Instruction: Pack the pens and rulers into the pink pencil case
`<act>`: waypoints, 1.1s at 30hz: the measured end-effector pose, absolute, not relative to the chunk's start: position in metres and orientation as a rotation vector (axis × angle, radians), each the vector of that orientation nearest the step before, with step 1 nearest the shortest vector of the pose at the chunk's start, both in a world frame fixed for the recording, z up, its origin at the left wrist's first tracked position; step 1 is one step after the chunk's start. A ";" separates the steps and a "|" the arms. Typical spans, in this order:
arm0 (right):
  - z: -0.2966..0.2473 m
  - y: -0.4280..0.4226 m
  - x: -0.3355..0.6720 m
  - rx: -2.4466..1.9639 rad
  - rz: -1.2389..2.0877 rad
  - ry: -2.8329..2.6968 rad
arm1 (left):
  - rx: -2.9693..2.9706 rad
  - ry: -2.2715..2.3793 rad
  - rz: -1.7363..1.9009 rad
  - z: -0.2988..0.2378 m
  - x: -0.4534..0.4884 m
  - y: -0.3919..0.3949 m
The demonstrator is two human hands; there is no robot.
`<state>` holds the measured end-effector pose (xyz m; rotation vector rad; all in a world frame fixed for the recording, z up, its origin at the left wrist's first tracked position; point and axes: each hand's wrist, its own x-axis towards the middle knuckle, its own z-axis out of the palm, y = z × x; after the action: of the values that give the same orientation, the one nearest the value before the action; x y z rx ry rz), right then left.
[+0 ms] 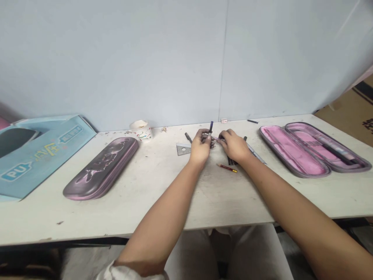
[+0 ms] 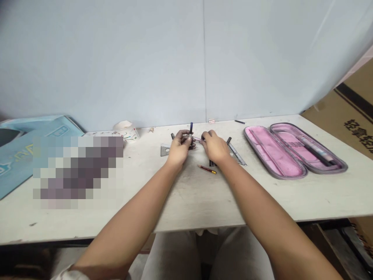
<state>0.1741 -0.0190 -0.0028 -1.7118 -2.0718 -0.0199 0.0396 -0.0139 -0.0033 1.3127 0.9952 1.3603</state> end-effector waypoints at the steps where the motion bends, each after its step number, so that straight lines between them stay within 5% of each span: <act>1: -0.002 -0.018 0.179 -1.694 0.013 -2.003 | 1.340 1.013 1.363 -0.004 0.038 -0.012; 12: 0.013 -0.017 0.220 -1.255 0.225 -1.463 | 1.777 1.393 1.400 -0.012 0.019 0.001; 33: 0.014 -0.024 0.205 -1.348 0.427 -1.761 | 2.013 1.374 1.198 -0.001 0.028 -0.015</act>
<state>0.2054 -0.0238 0.0136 -1.3476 -1.7606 0.4273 0.0283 -0.0150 -0.0007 2.0130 1.3743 1.1978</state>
